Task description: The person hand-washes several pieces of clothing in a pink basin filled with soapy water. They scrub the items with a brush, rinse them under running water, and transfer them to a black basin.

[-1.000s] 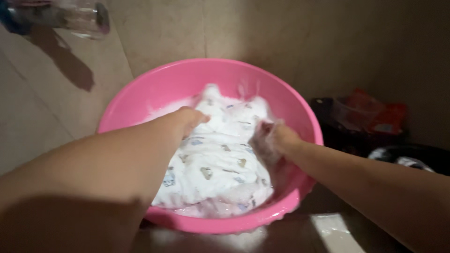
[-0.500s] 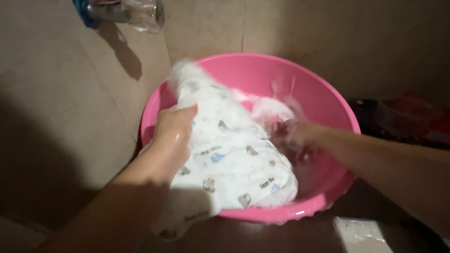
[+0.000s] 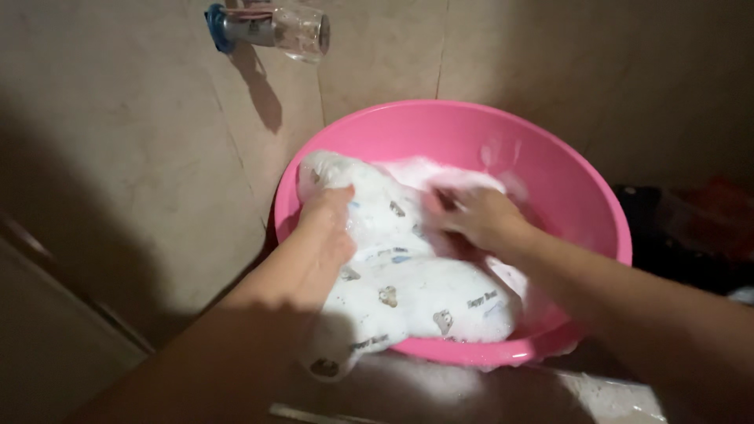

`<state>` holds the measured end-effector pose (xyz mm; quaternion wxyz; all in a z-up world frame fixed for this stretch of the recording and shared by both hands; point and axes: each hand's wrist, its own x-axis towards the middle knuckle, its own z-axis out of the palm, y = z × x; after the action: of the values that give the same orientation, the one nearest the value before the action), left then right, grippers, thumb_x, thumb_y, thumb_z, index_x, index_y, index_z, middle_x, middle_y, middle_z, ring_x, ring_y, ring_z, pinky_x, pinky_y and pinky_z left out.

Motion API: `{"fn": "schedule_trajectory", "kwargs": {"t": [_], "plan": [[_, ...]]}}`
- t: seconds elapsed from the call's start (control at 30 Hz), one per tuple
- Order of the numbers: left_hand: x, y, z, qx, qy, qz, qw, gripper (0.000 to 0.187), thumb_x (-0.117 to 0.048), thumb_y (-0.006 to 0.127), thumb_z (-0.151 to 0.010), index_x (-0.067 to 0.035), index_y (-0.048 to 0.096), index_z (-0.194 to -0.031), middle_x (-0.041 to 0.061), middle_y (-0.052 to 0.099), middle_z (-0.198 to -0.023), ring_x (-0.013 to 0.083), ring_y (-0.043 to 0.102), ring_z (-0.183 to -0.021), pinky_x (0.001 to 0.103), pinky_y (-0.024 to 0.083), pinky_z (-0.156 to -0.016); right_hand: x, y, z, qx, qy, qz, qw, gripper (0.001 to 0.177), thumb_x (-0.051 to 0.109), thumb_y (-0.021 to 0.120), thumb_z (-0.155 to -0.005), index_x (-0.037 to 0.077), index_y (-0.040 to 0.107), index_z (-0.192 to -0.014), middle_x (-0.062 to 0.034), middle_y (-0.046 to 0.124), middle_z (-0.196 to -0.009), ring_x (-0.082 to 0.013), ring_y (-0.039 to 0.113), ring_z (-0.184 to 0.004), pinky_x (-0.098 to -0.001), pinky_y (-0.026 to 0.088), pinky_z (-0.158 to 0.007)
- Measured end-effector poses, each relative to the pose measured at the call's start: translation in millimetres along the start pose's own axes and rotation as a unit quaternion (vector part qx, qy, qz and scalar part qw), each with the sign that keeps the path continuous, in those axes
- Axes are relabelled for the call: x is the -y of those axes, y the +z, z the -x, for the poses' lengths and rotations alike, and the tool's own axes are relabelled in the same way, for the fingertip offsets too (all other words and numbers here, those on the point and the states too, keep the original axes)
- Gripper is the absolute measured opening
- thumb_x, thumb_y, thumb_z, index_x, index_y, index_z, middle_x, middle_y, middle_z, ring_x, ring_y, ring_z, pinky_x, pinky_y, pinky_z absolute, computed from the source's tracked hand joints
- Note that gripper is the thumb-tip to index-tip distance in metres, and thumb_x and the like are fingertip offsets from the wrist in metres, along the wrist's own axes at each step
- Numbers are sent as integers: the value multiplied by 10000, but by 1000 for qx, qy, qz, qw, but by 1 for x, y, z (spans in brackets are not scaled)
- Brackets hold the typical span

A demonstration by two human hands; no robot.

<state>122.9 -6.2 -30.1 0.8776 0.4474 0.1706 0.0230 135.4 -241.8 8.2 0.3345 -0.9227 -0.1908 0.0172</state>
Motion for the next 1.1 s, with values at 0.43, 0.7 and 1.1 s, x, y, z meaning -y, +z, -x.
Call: {"fn": "schedule_trajectory", "kwargs": {"t": [0.43,0.7,1.1], "plan": [[8,-1,-12,-42,32,21,998,404,-233,605,-938,-27,626,-1285,139,721,-1147,296,694,-1042,438,579,-882,18,13,6,-40,62,-160,984,596,303,889,-721,14,732,-1218,-213,785,-1015,-283,738,-804,-353,589,-662],[10,5,-20,-82,23,18,996,410,-155,642,-911,-30,598,-1299,140,685,-1180,318,660,-1119,463,553,-922,30,-6,-22,11,88,-288,954,624,221,840,-734,17,649,-1291,-197,734,-1087,-305,743,-913,-439,633,-764],[21,-13,-16,-35,47,90,994,390,-176,533,-892,-42,599,-1251,139,705,-1057,320,681,-993,473,589,-843,12,7,-31,38,179,-136,974,811,297,904,-704,74,552,-1400,-171,721,-1136,-289,757,-879,-382,636,-751]]}}
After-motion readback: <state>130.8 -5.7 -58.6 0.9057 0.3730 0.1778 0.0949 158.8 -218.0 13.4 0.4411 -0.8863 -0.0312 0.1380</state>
